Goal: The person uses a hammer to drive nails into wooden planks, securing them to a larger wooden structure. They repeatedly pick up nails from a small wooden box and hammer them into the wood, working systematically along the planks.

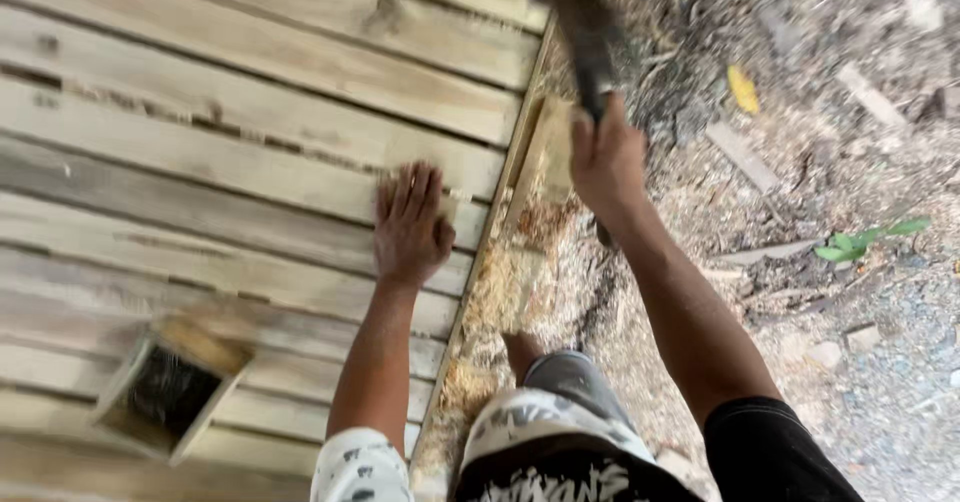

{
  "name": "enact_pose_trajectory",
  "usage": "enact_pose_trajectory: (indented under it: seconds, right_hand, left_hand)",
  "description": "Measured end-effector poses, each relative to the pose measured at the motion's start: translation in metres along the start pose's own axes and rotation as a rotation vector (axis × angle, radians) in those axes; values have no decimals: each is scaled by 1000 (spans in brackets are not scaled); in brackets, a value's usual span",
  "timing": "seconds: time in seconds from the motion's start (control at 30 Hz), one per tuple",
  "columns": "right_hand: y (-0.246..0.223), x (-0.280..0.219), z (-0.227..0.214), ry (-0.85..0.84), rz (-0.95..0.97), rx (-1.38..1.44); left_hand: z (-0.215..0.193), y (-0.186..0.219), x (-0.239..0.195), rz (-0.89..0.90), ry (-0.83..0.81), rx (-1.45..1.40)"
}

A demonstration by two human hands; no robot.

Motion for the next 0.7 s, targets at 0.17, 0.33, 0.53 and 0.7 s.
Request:
enact_pose_trajectory:
  seconds: [0.17,0.33,0.53,0.7]
  right_hand:
    - [9,-7,8,-167,40,-217]
    - [-4,10,3,-72,-166,-165]
    - [0,13,2,-175,198,-235]
    - [-3,-3,-14,-48,109,14]
  left_hand:
    - [-23,7,-2,-14,-32,5]
    - [-12,2,19,-19,-51,20]
    - [-15,6,0,3,-25,27]
    - [-4,4,-5,6,45,23]
Point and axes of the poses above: each hand's wrist, its own x-axis towards the middle knuckle, its own z-axis out of the palm, y = z × x, the point moved 5 cm from there along x, towards the middle knuckle, and after that the axes turned 11 degrees about x, right-handed, at the moved point
